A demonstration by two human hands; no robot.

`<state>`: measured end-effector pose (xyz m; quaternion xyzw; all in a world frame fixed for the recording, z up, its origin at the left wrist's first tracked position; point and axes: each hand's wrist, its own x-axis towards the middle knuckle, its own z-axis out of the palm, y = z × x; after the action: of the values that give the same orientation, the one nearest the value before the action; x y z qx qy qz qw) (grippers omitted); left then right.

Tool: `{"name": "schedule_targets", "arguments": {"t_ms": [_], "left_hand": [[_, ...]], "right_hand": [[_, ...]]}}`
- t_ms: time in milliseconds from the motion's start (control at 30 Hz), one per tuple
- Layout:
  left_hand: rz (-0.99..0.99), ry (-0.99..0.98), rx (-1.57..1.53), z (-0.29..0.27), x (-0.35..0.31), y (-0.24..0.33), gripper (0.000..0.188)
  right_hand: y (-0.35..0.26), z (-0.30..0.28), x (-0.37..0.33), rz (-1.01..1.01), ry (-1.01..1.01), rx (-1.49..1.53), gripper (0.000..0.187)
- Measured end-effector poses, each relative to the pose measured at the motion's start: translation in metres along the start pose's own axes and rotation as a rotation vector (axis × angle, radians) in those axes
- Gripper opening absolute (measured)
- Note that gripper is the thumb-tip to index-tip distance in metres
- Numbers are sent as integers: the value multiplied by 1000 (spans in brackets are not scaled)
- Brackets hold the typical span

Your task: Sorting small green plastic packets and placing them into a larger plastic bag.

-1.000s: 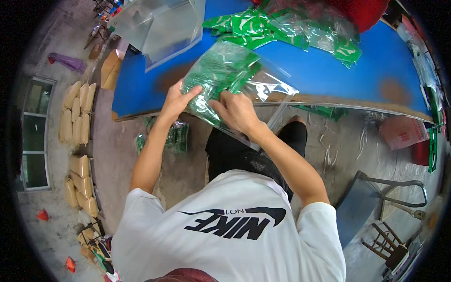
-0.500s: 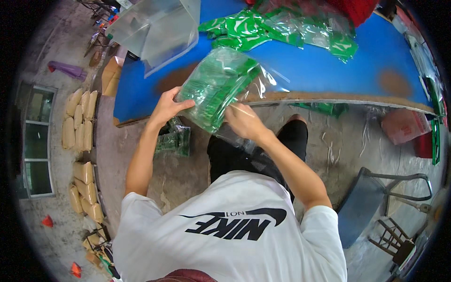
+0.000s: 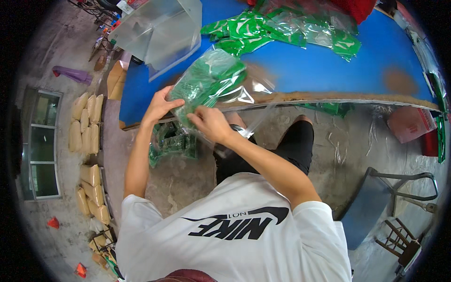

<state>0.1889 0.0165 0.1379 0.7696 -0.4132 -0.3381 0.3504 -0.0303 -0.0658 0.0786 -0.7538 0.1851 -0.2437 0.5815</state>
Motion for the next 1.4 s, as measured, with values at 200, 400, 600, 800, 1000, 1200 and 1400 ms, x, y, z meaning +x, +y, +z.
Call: {"name": "schedule_targets", "arguments": {"t_ms": [200, 400, 600, 800, 1000, 1200, 1400], "left_hand": [[207, 49, 445, -22, 33, 12, 88], [215, 129, 481, 33, 63, 35, 80], [138, 239, 426, 34, 62, 29, 68], [125, 241, 304, 29, 55, 28, 59], [71, 149, 56, 26, 48, 35, 56], [58, 102, -4, 24, 38, 36, 58], [7, 58, 33, 27, 31, 51, 60]], "right_hand": [[20, -29, -4, -22, 180, 170, 40], [42, -37, 22, 257, 476, 499, 42], [51, -25, 11, 185, 264, 339, 45], [47, -39, 16, 307, 361, 554, 44], [54, -39, 21, 257, 447, 554, 40], [57, -41, 35, 181, 358, 177, 43], [59, -56, 44, 261, 480, 177, 39]]}}
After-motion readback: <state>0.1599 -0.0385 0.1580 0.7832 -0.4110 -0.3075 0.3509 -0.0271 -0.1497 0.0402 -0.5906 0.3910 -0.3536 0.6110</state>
